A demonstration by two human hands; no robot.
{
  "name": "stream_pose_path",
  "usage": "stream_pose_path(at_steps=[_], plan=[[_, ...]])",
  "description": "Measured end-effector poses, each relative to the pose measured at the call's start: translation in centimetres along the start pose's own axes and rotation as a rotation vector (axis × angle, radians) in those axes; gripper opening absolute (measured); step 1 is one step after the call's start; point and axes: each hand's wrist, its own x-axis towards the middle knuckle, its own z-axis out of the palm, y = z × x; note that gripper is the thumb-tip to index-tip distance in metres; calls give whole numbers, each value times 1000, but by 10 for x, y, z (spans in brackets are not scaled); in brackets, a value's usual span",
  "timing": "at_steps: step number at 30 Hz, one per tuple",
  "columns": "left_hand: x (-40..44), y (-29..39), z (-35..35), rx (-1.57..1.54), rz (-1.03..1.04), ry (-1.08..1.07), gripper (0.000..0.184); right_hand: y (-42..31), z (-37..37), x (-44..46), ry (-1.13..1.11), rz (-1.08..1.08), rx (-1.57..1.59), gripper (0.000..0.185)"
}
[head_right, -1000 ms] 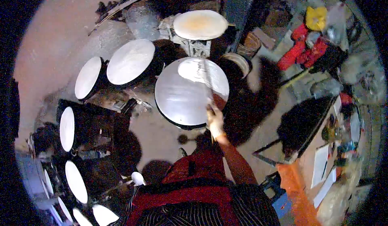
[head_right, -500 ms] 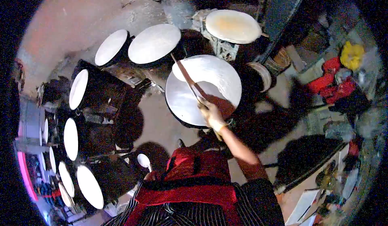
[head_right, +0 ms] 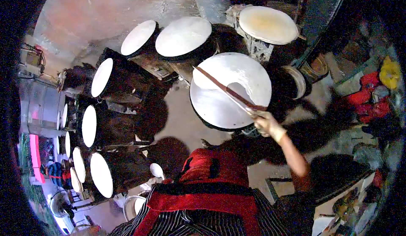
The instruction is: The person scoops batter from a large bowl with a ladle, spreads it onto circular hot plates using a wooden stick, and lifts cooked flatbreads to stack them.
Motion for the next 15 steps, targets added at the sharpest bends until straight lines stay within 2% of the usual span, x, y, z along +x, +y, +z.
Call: stream_pose_path(at_steps=[2, 4, 5, 6, 8, 9, 12, 14, 15], plan=[[2, 5, 4, 28, -2, -7, 18, -1, -18, 10, 177, -38, -68, 28], [2, 12, 9, 59, 1, -13, 18, 13, -31, 56, 392, -146, 2, 21], [2, 15, 11, 67, 0, -13, 18, -1, -24, 61, 372, -123, 26, 15], [1, 17, 11, 74, 3, -8, 18, 16, -35, 84, 238, -219, -113, 16], [-7, 21, 9, 90, -3, 9, 19, 12, -22, 68, 103, -77, -138, 16], [-12, 21, 5, 92, -11, 19, 19, 23, -28, 61, 16, -158, -74, 20], [-24, 20, -1, 82, -22, 37, 19, 3, -46, 17, -95, 36, -61, 35], [-28, 21, -6, 98, -29, 42, 19, 7, -59, 35, -23, -172, -220, 35], [-30, 23, -7, 113, -31, 42, 20, 3, -46, 42, 67, -137, -148, 34]])
